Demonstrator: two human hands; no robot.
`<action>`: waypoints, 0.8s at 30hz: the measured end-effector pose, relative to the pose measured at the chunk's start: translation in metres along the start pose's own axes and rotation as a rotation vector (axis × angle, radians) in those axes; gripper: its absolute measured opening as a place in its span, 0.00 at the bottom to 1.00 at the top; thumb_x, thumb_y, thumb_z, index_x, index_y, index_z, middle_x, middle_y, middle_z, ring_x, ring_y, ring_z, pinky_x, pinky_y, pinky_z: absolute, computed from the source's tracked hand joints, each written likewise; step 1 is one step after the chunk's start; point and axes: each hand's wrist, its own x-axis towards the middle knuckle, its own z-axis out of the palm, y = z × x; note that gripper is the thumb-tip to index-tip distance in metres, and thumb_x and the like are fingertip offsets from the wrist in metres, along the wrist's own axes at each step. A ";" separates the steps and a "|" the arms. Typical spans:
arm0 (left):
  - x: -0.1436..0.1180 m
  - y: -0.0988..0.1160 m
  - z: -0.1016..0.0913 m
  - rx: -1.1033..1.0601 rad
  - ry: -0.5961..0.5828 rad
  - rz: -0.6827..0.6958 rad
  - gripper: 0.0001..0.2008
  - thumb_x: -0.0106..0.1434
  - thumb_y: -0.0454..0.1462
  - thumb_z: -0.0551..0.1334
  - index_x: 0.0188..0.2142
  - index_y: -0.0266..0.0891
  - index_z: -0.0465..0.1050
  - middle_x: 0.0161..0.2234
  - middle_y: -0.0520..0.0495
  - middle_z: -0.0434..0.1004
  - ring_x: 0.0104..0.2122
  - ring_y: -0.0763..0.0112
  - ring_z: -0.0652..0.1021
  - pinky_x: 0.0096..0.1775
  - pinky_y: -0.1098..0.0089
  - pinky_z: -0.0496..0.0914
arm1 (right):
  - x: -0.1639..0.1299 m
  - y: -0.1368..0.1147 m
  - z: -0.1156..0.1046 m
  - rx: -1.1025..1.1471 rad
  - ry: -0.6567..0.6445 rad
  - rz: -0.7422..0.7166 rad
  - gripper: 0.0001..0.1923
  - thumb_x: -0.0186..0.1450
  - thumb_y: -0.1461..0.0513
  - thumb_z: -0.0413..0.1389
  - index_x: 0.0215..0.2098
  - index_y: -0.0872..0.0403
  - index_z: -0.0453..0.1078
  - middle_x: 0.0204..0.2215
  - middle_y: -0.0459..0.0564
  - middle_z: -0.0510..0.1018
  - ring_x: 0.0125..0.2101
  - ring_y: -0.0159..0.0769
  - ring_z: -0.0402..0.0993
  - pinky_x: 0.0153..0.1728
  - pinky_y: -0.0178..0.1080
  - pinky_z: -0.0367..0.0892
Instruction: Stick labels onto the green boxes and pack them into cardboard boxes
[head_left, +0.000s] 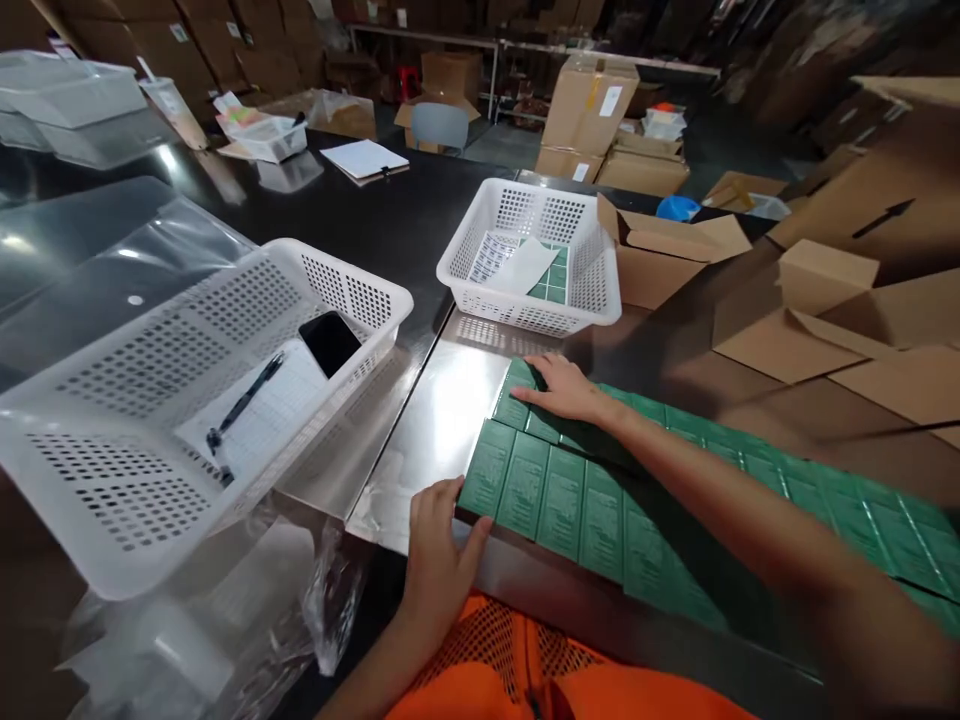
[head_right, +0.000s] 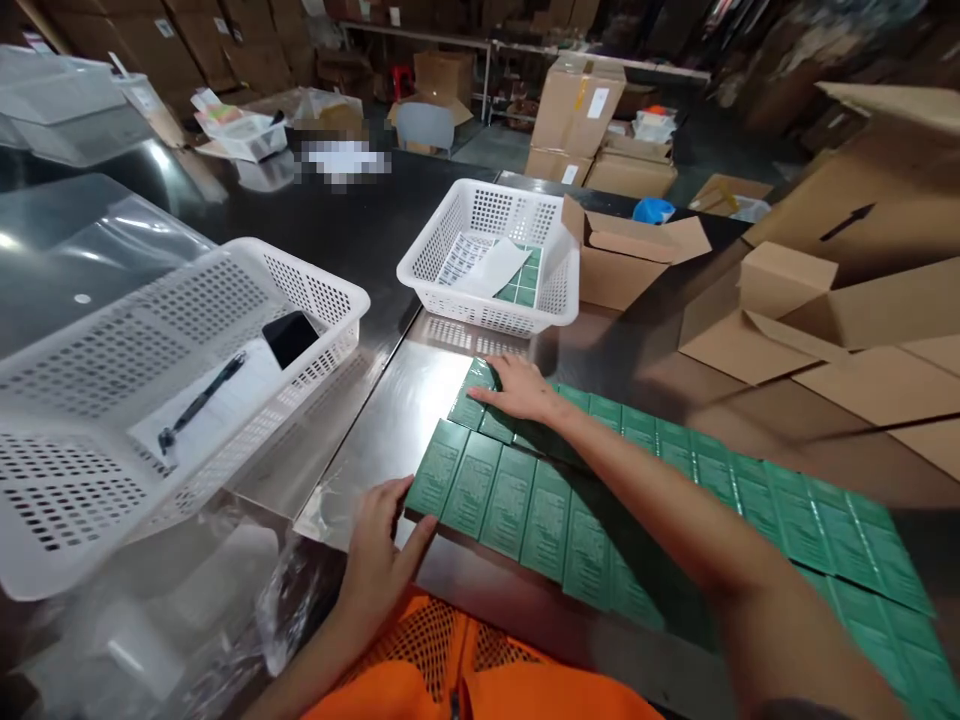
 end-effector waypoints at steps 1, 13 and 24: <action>-0.001 0.000 -0.001 0.089 0.021 0.008 0.24 0.68 0.46 0.61 0.58 0.34 0.69 0.51 0.35 0.74 0.51 0.51 0.72 0.51 0.50 0.70 | 0.003 -0.001 -0.003 0.001 -0.025 -0.004 0.40 0.66 0.39 0.52 0.66 0.55 0.59 0.58 0.64 0.67 0.58 0.59 0.64 0.57 0.56 0.61; -0.008 0.000 0.000 0.439 0.044 -0.023 0.24 0.68 0.50 0.59 0.56 0.40 0.75 0.51 0.35 0.74 0.49 0.45 0.70 0.44 0.50 0.68 | 0.039 -0.018 -0.021 0.030 -0.186 -0.072 0.40 0.59 0.37 0.57 0.62 0.50 0.64 0.60 0.62 0.68 0.59 0.63 0.63 0.58 0.62 0.55; 0.005 -0.003 -0.005 0.084 0.018 -0.068 0.22 0.67 0.45 0.60 0.56 0.37 0.74 0.49 0.36 0.74 0.49 0.52 0.73 0.50 0.50 0.70 | 0.039 -0.014 -0.024 0.107 -0.168 -0.127 0.40 0.59 0.38 0.58 0.63 0.48 0.63 0.62 0.58 0.67 0.59 0.58 0.65 0.57 0.53 0.61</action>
